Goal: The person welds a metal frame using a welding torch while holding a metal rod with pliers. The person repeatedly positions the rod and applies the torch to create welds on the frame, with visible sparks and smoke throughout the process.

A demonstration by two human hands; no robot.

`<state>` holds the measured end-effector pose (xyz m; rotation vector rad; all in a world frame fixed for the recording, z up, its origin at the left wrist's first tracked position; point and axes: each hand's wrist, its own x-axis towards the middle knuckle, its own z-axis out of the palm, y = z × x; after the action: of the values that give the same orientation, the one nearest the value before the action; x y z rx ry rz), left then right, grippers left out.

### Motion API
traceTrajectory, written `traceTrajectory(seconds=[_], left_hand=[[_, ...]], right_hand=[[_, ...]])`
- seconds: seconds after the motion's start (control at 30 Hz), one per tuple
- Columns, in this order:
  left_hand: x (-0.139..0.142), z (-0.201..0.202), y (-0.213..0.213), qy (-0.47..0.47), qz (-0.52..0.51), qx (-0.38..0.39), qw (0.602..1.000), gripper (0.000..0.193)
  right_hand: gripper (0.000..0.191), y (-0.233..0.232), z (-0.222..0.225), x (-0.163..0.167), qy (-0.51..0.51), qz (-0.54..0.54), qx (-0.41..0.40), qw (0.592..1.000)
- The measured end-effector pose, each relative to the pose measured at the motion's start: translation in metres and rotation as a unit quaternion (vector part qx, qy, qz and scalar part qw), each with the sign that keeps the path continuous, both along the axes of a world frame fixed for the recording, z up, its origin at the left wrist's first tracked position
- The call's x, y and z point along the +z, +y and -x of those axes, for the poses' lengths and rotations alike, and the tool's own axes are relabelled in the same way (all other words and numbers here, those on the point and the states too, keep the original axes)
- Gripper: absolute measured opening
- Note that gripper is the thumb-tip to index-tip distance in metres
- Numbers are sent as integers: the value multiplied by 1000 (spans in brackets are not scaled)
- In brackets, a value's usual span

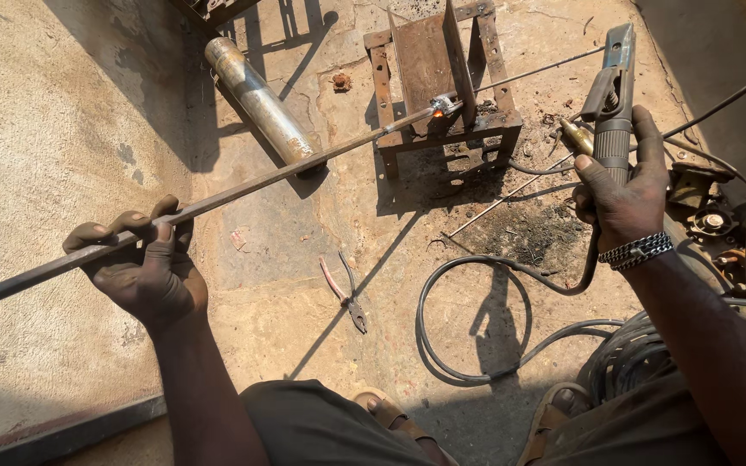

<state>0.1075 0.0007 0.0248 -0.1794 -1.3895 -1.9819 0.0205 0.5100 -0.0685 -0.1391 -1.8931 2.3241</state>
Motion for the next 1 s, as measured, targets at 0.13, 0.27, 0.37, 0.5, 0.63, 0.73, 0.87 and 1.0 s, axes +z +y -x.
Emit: traceTrajectory(seconds=[0.13,0.27,0.37,0.5,0.63,0.73,0.87,1.0], left_hand=[[-5,-2,-6,-30,-45,5,999,51],[-9,-2,-13,-65,-119,17,991,48],[-10,0,-16,-127,-168,64,976,46],[-9,6,-17,-142,-274,90,947,43],[-6,13,-14,-157,-283,104,940,40],[-6,14,-13,-171,-284,115,936,38],[-5,12,-11,-185,-281,129,933,37],[-4,12,-11,-184,-259,128,940,38]], right_hand=[[90,-8,4,3,-4,-18,-2,1000],[88,-23,10,6,15,-76,-23,997],[86,-32,12,9,23,-99,-28,994],[86,-48,14,17,4,-152,-22,988],[87,-64,20,25,62,-221,-10,973],[90,-73,24,28,60,-254,-7,965],[91,-81,26,31,49,-271,-1,961],[92,-84,26,32,46,-267,7,963]])
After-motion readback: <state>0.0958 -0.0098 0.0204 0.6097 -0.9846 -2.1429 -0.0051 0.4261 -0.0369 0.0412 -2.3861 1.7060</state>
